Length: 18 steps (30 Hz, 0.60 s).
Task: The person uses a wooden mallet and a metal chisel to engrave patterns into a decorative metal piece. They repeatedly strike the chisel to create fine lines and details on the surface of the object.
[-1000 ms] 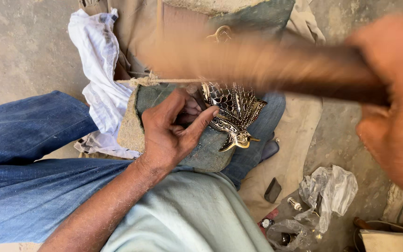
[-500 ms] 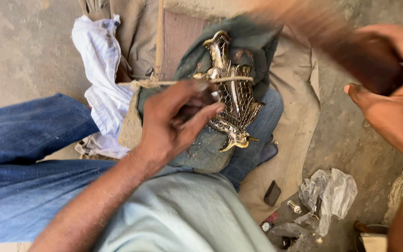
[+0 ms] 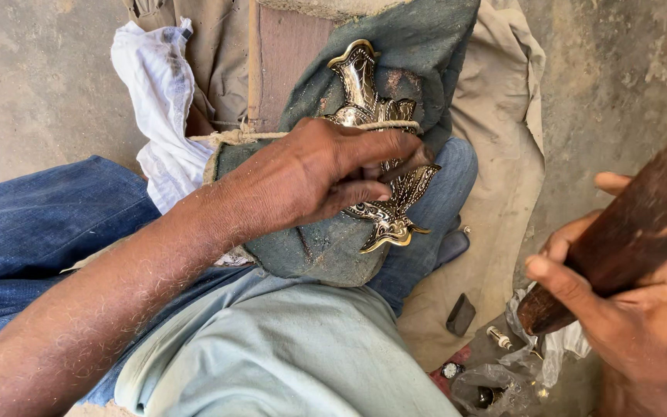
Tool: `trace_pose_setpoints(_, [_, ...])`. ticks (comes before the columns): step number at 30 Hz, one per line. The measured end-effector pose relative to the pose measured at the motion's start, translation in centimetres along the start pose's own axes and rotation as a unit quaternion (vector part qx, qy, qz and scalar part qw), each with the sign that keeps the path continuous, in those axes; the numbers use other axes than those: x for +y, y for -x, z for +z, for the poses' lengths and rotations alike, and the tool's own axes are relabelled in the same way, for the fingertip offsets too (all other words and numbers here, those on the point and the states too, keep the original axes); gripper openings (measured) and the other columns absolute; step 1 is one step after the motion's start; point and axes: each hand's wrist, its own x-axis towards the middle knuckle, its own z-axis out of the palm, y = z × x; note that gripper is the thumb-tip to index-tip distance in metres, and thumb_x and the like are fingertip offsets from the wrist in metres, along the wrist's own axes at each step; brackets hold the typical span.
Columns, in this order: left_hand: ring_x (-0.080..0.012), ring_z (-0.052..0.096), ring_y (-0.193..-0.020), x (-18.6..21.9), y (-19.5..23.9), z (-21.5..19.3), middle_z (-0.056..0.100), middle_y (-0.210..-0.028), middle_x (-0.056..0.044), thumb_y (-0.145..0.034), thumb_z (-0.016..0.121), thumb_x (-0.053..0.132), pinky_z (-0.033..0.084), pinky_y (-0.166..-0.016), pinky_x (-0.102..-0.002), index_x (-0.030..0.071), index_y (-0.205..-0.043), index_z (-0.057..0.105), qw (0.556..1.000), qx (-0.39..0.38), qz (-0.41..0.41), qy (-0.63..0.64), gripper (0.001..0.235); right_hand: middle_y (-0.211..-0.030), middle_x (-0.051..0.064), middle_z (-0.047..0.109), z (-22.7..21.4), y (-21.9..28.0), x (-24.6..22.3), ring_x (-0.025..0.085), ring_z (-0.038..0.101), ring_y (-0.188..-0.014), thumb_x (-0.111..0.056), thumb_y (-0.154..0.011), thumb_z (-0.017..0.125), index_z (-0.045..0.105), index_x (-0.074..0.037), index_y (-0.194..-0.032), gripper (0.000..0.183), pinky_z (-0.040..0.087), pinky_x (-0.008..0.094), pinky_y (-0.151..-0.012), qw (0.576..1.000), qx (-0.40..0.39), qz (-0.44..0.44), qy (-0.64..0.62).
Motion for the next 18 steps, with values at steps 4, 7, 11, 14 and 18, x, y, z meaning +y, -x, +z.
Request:
trace_pose_setpoints(4, [-0.0357,0.074,-0.096,0.2,0.0,0.1,0.075,-0.109,-0.016,-0.097,0.071,0.022,0.059,-0.08,-0.047,0.009,-0.139,0.056,0.998,-0.037,-0.047,0.01,0.047,-0.09,0.012,0.068,-1.3,0.0,0.0,0.016,0.072,-0.073,0.0,-0.086,0.08,0.055,0.005,-0.133,0.054,0.058,0.031,-0.065,0.987,-0.042,0.009,0.155])
trace_pose_setpoints(7, [-0.0359,0.074,-0.1,0.1,0.2,0.0,0.074,-0.114,-0.017,-0.099,0.071,0.022,0.059,-0.082,-0.046,0.007,-0.138,0.054,0.999,-0.016,-0.042,0.025,0.045,-0.096,0.016,0.069,-1.8,0.0,0.1,0.019,0.073,-0.081,0.0,-0.081,0.08,0.057,0.004,-0.145,0.068,0.061,0.032,-0.07,0.964,-0.045,-0.002,0.264])
trace_pose_setpoints(11, [-0.0377,0.073,-0.102,0.1,0.4,0.0,0.074,-0.116,-0.016,-0.1,0.071,0.022,0.059,-0.083,-0.047,0.007,-0.138,0.054,0.999,-0.009,-0.029,0.033,0.044,-0.098,0.018,0.07,-2.0,-0.2,0.1,0.023,0.071,-0.084,-0.004,-0.084,0.078,0.065,0.005,-0.119,0.039,0.063,0.036,-0.075,0.957,-0.012,0.045,0.285])
trace_pose_setpoints(14, [-0.0386,0.073,-0.103,-0.1,0.6,0.1,0.073,-0.116,-0.016,-0.101,0.07,0.022,0.058,-0.084,-0.048,0.008,-0.139,0.054,0.999,-0.003,-0.013,0.03,0.044,-0.095,0.021,0.071,-2.1,-0.2,0.4,0.027,0.072,-0.084,0.003,-0.079,0.075,0.063,0.009,-0.121,0.045,0.062,0.039,-0.074,0.955,-0.027,-0.046,0.291])
trace_pose_setpoints(18, [-0.0366,0.073,-0.098,-0.4,0.4,0.2,0.074,-0.113,-0.015,-0.1,0.071,0.023,0.058,-0.082,-0.048,0.009,-0.138,0.055,0.999,-0.014,-0.018,0.034,0.044,-0.091,0.019,0.071,-2.3,0.1,0.8,0.024,0.072,-0.077,0.002,-0.083,0.079,0.059,0.007,-0.139,0.059,0.062,0.037,-0.068,0.96,0.006,-0.012,0.281])
